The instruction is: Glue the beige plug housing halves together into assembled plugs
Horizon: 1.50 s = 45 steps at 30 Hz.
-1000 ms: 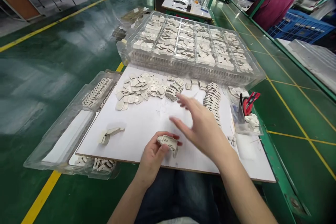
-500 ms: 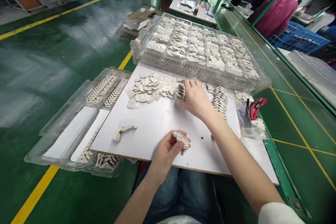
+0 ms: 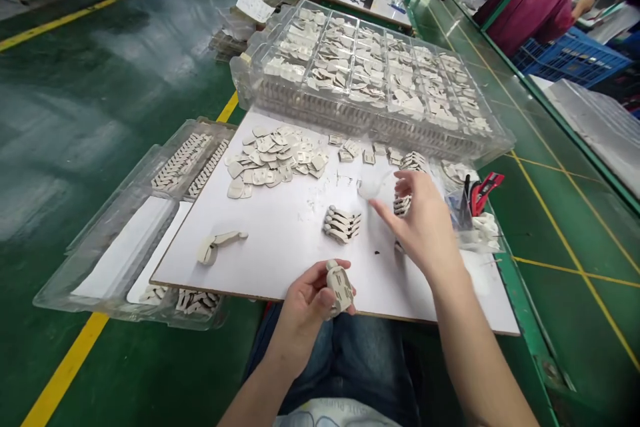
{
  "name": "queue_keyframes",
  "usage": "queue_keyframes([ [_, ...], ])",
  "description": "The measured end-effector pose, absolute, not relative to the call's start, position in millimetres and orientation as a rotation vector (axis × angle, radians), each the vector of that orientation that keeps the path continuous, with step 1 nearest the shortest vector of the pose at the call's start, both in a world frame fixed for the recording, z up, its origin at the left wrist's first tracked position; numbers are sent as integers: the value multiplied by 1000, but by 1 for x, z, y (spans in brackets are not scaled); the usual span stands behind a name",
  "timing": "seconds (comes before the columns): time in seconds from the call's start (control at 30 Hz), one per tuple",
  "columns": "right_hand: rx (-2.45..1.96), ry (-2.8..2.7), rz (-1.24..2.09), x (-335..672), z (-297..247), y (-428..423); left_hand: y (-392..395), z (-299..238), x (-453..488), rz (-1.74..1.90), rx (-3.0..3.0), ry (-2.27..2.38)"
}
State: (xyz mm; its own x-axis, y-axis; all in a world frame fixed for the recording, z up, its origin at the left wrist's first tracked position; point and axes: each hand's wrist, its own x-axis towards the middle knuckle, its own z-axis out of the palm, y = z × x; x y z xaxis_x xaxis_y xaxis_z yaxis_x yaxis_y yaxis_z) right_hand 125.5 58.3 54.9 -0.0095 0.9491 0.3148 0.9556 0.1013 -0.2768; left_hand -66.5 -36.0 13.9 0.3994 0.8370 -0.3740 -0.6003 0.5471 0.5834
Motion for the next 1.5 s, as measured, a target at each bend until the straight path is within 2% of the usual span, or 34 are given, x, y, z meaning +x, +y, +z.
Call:
queue_keyframes([
  [0.13, -1929, -1989, 30, 129, 41, 87, -34, 14, -48, 938, 248, 702],
  [0.43, -1131, -1272, 687, 153, 45, 45, -22, 14, -15, 919, 126, 683],
  [0.73, -1023, -901, 1001, 164, 39, 36, -14, 13, -5, 878, 253, 785],
  [0.9, -1011, -877, 777, 160, 40, 31, -16, 7, -6, 867, 287, 794],
  [1.17, -1104, -1157, 602, 158, 24, 25, -16, 10, -7, 850, 269, 802],
  [1.5, -1087, -1125, 622, 153, 20, 21, -16, 4, -7, 854, 261, 777],
])
